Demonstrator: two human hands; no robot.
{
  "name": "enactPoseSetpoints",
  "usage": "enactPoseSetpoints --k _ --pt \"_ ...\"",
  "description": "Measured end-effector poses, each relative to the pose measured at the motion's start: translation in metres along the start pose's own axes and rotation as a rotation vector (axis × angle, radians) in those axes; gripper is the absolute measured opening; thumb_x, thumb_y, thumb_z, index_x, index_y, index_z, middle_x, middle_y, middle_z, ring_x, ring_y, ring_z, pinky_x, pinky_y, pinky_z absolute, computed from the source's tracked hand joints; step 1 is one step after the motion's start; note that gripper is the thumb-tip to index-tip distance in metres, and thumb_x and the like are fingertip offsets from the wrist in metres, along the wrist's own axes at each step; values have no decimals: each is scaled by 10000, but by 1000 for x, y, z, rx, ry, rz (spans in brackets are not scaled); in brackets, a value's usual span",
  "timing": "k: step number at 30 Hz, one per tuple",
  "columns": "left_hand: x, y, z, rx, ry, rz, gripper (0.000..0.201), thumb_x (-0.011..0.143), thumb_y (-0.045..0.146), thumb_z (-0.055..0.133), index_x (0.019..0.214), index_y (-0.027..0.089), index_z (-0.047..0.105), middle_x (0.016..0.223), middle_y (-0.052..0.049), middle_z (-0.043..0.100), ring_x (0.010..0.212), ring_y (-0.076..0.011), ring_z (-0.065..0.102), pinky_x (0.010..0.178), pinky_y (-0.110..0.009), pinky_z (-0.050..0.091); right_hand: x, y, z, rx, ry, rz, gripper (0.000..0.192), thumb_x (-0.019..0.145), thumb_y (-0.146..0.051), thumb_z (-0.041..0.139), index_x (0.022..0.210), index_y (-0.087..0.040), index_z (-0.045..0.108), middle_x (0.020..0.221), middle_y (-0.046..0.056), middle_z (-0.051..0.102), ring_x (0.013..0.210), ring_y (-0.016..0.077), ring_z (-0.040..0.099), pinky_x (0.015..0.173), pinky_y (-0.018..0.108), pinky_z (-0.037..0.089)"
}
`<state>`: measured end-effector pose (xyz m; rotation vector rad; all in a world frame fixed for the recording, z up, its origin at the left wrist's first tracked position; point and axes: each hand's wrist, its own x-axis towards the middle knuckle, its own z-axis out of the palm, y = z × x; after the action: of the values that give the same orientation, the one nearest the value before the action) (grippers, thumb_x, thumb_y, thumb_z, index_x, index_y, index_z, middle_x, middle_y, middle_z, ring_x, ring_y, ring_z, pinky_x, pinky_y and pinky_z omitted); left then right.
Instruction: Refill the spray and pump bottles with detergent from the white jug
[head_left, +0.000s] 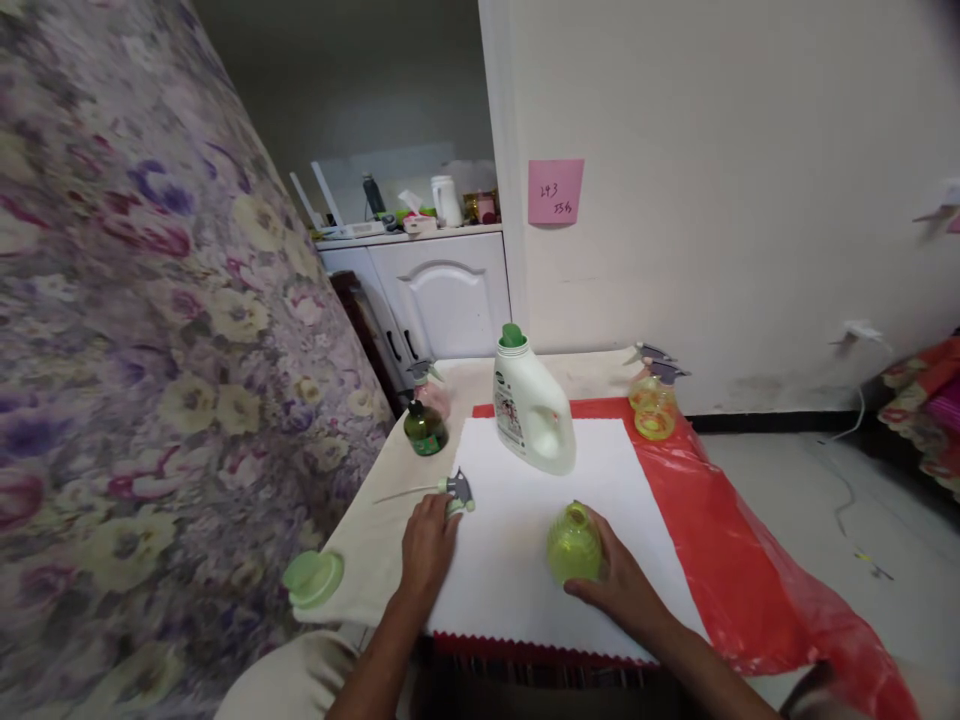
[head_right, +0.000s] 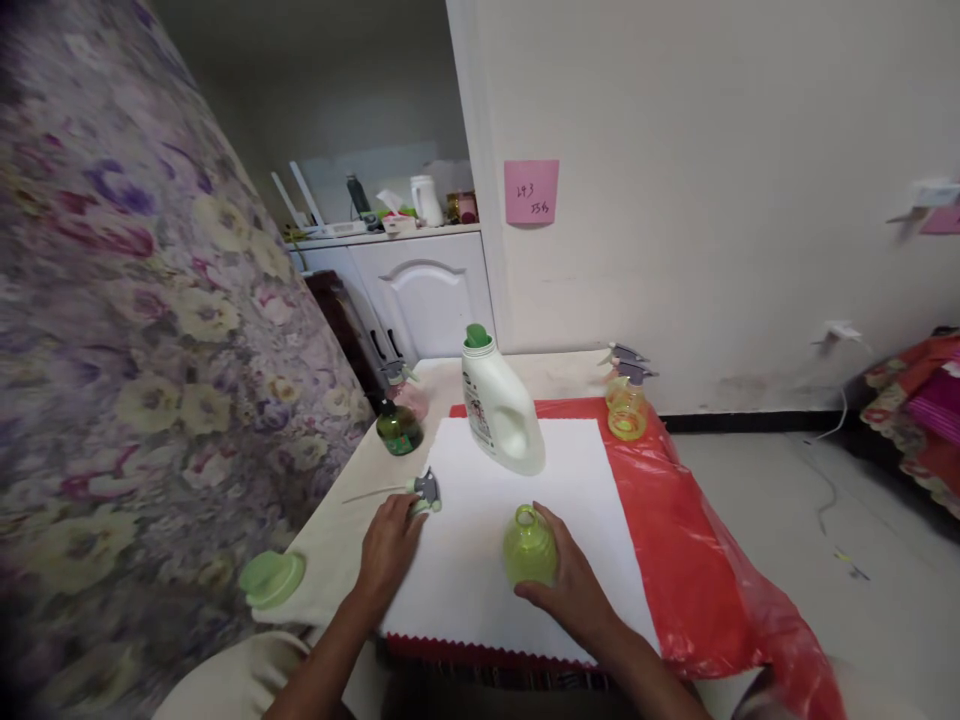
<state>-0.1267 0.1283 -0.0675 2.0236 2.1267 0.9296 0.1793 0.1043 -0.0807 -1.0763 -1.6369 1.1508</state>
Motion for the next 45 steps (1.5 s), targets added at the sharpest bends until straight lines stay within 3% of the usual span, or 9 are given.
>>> enactPoseSetpoints --k 7,12,17,21,24,28,35,39,45 --pt "12 2 -12 173 -30 7 308 907 197 374 1085 180 624 1091 -128 636 1029 -267 559 910 -401 411 -3 5 -2 13 -18 4 830 664 -239 727 1396 -255 336 1462 101 417 1361 290 358 1137 505 258" --pt "41 -5 -21 216 -145 70 363 858 126 435 1161 227 609 1221 -108 616 1146 -269 523 946 -389 358 0 5 0 13 -12 18 855 635 -210 743 1388 -258 340 1457 96 422 1358 284 360 1140 499 249" --pt "63 -3 -20 199 -252 61 198 798 149 509 859 212 687 921 -82 693 904 -258 625 848 -362 385 5 7 2 30 -10 0 854 632 -259 768 1380 -247 355 1438 108 450 1345 295 383 1126 493 281" --pt "69 8 -37 119 -221 17 135 747 154 544 739 212 666 857 -69 687 875 -260 625 855 -367 379 4 8 2 59 13 2 842 617 -268 781 1356 -247 379 1415 104 482 1324 301 413 1119 491 296" --pt "71 22 -60 4 -149 -31 100 723 209 591 784 233 666 922 -60 693 891 -261 624 843 -361 395 1 5 0 75 26 -1 816 615 -277 779 1336 -242 399 1388 104 508 1297 310 445 1100 497 325" --pt "70 47 -84 -238 -47 -112 257 698 328 628 928 218 651 908 -58 702 843 -258 647 756 -347 458 -5 0 -6 80 53 -10 789 616 -288 777 1318 -241 420 1357 102 531 1272 324 470 1084 512 346" --pt "25 118 -91 -768 14 -182 399 818 503 538 1041 177 591 1085 -118 695 812 -181 693 634 -268 511 -17 -15 -12 100 39 -99 771 610 -285 777 1302 -233 442 1302 89 560 1232 323 498 1056 482 385" --pt "-1 155 -102 -1302 151 -282 309 719 360 732 971 210 632 1098 -62 692 780 -134 678 613 -217 505 -22 -25 -12 84 14 -133 778 581 -238 775 1293 -242 461 1260 83 571 1197 323 517 1039 478 398" --pt "-12 179 -121 -1345 257 -207 285 704 300 761 951 211 651 1055 -21 695 752 -107 666 640 -213 498 -28 -27 -12 -14 -2 -139 813 559 -148 756 1305 -261 454 1259 75 535 1216 310 484 1058 471 377"
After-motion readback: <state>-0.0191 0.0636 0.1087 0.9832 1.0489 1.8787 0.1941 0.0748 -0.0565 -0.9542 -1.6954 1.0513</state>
